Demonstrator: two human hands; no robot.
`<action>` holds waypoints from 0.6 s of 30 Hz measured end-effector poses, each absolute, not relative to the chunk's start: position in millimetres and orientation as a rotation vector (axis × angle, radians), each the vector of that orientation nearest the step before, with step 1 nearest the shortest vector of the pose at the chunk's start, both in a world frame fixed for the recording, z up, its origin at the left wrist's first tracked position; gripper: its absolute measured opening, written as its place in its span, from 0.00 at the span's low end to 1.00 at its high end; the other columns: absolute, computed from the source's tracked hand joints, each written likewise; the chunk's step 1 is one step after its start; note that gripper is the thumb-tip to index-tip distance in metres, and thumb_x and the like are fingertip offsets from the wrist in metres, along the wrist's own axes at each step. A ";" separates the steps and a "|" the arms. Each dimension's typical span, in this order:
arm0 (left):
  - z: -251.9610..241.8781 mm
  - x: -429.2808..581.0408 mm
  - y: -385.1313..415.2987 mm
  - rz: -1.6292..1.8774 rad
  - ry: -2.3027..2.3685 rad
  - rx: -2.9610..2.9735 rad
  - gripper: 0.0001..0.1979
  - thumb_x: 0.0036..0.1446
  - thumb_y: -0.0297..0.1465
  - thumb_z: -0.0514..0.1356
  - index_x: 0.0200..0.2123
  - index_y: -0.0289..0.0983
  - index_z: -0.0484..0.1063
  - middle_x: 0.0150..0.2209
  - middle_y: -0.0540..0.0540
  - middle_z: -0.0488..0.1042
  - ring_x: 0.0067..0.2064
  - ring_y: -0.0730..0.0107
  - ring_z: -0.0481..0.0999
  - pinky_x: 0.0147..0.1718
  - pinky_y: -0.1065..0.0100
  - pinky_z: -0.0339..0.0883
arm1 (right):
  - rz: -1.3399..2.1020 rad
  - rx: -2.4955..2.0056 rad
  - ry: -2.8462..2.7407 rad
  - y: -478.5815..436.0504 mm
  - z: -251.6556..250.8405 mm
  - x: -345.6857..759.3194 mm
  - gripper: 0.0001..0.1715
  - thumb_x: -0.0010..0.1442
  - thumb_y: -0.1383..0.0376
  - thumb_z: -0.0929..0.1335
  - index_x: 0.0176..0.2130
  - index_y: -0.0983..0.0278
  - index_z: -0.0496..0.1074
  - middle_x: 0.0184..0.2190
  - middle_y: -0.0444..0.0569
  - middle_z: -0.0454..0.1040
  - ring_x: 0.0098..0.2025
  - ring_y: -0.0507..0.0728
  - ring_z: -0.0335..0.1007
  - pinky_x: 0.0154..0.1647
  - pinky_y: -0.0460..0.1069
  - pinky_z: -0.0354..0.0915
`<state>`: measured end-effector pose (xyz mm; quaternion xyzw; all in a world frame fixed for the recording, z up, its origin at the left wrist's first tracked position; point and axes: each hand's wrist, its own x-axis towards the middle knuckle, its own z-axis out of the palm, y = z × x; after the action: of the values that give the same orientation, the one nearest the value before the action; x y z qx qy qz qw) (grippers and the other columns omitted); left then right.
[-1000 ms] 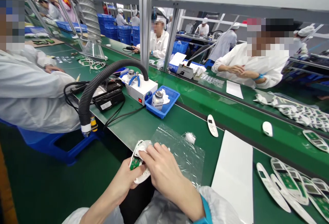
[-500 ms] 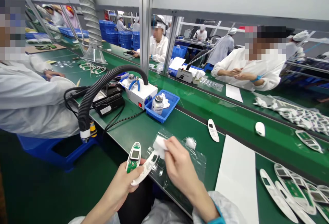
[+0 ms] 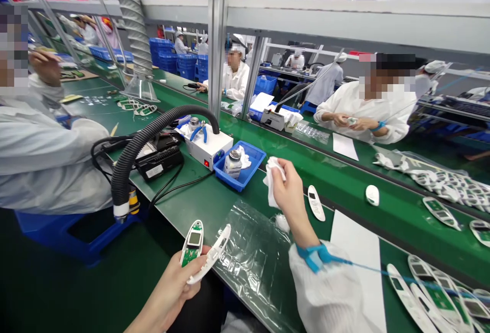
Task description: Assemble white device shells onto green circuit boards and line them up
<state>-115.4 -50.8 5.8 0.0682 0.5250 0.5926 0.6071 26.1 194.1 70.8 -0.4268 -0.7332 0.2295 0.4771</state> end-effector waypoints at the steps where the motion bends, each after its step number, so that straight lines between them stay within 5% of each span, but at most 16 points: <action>1: 5.5 -115.4 -50.4 1.376 1.208 0.148 0.32 0.35 0.47 0.73 0.38 0.32 0.68 0.21 0.57 0.58 0.20 0.84 0.47 0.19 0.73 0.37 | 0.547 -1.018 -1.759 202.2 75.4 18.6 0.16 0.60 0.57 0.64 0.43 0.65 0.71 0.39 0.52 0.76 0.39 0.59 0.72 0.41 0.54 0.67; 10: 0.3 -120.7 -48.5 1.409 1.163 0.149 0.28 0.41 0.44 0.72 0.39 0.33 0.67 0.22 0.57 0.57 0.20 0.84 0.46 0.19 0.73 0.36 | 0.927 -0.377 -2.461 111.9 82.3 -15.3 0.09 0.65 0.69 0.63 0.41 0.63 0.73 0.35 0.47 0.73 0.37 0.53 0.68 0.39 0.48 0.63; 18: 2.0 -111.1 -41.8 1.465 1.224 0.232 0.26 0.41 0.47 0.71 0.27 0.37 0.60 0.20 0.59 0.51 0.21 0.82 0.42 0.18 0.74 0.35 | 0.404 -0.389 -2.881 60.7 57.5 -19.0 0.09 0.62 0.72 0.62 0.35 0.63 0.70 0.32 0.49 0.70 0.34 0.56 0.61 0.32 0.49 0.58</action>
<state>-111.1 -41.8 2.0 0.0990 0.5218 0.6247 0.5723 -19.0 60.7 57.5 -0.1319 -0.9764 0.1368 0.1030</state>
